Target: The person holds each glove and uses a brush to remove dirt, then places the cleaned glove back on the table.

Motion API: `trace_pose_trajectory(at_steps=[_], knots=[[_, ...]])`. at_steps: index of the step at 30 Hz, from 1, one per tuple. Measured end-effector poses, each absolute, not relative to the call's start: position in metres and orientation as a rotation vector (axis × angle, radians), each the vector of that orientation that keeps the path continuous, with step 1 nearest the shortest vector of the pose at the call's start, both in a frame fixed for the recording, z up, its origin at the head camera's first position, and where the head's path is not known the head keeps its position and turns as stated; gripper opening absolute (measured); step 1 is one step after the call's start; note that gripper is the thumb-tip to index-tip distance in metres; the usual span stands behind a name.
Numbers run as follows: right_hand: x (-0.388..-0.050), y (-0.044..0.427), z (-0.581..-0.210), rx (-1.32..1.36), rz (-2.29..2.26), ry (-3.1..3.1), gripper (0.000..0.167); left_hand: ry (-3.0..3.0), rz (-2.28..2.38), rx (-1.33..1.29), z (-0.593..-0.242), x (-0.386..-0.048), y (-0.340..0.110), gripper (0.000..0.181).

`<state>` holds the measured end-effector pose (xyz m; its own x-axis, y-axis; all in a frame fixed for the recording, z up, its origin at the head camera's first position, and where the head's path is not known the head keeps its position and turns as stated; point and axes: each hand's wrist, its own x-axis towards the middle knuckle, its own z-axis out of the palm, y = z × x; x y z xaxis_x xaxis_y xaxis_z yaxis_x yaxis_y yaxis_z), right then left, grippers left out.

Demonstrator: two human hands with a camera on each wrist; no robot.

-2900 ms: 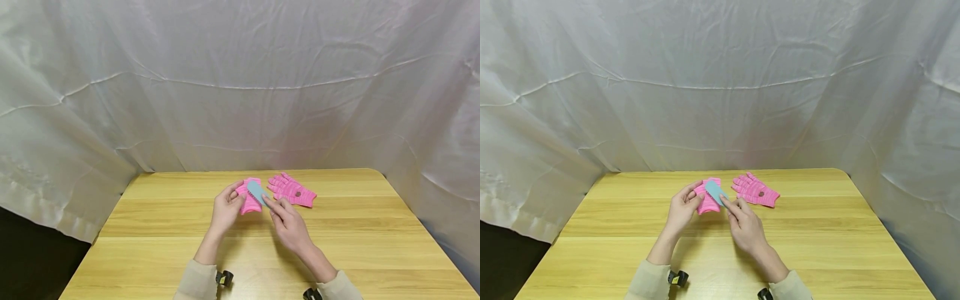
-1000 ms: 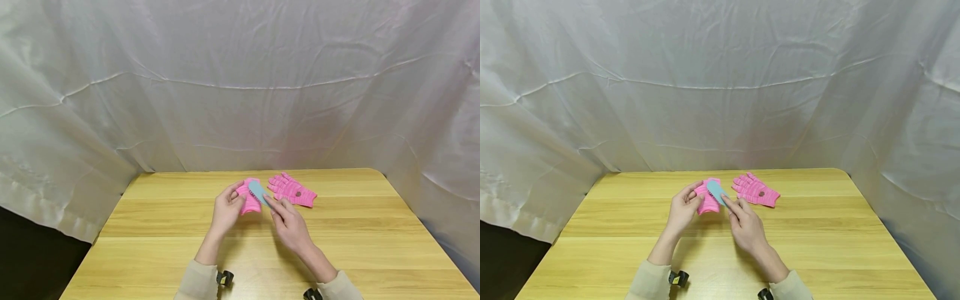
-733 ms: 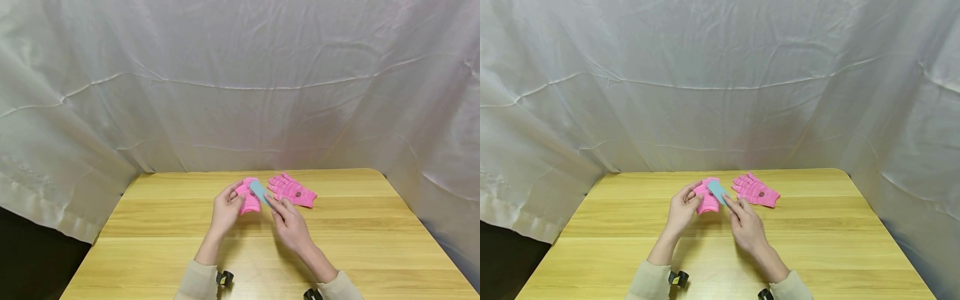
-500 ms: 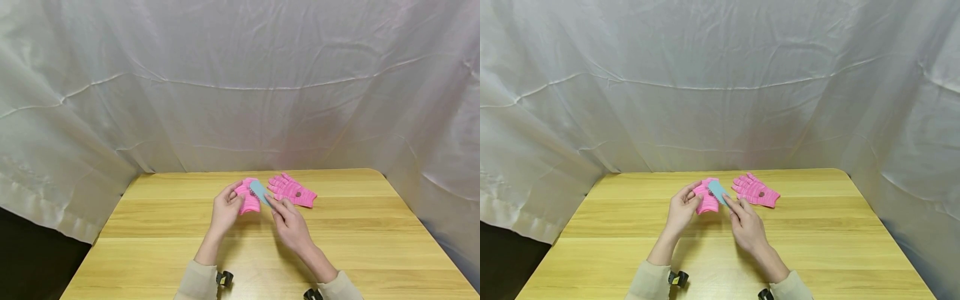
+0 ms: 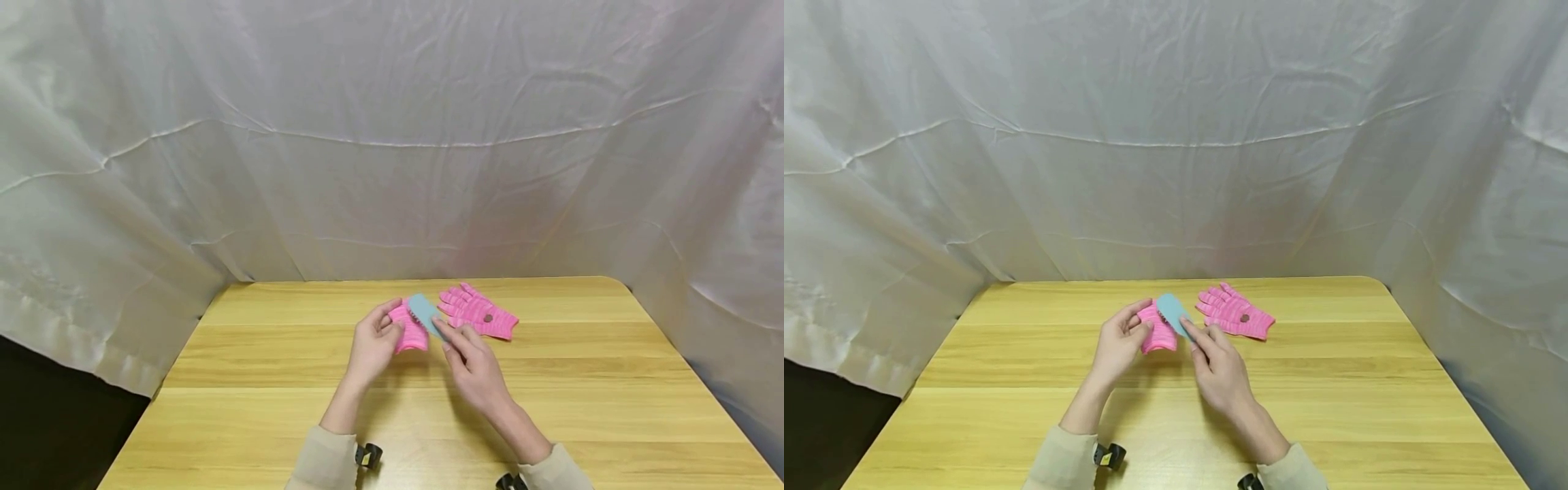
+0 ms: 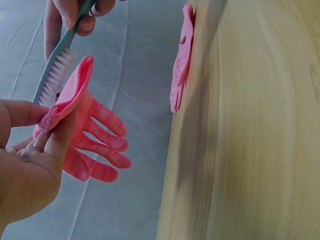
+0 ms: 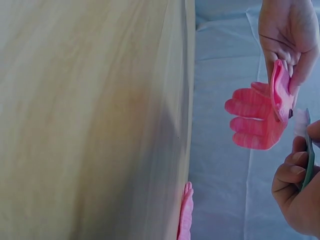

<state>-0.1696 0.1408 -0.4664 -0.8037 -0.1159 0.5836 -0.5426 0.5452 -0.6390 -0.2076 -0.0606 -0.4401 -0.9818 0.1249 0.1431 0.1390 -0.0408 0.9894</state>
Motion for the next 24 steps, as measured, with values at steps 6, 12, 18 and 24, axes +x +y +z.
trace_pose_trajectory(at_steps=[6, 12, 18, 24], knots=[[-0.1687, 0.1401, -0.4663, 0.560, 1.149, -2.346, 0.049, -2.181, -2.239, -0.320, -0.4394, -0.2061, -0.0601, 0.048], [-0.1682, 0.1404, -0.4654, 0.543, 1.131, -2.367, 0.047, -2.146, -2.263, -0.300, -0.4392, -0.2077, -0.0608, 0.046], [-0.1690, 0.1407, -0.4652, 0.537, 1.114, -2.361, 0.048, -2.120, -2.262, -0.293, -0.4386, -0.2087, -0.0622, 0.046], [-0.1693, 0.1408, -0.4654, 0.522, 1.117, -2.362, 0.049, -2.086, -2.282, -0.280, -0.4382, -0.2090, -0.0627, 0.046]])
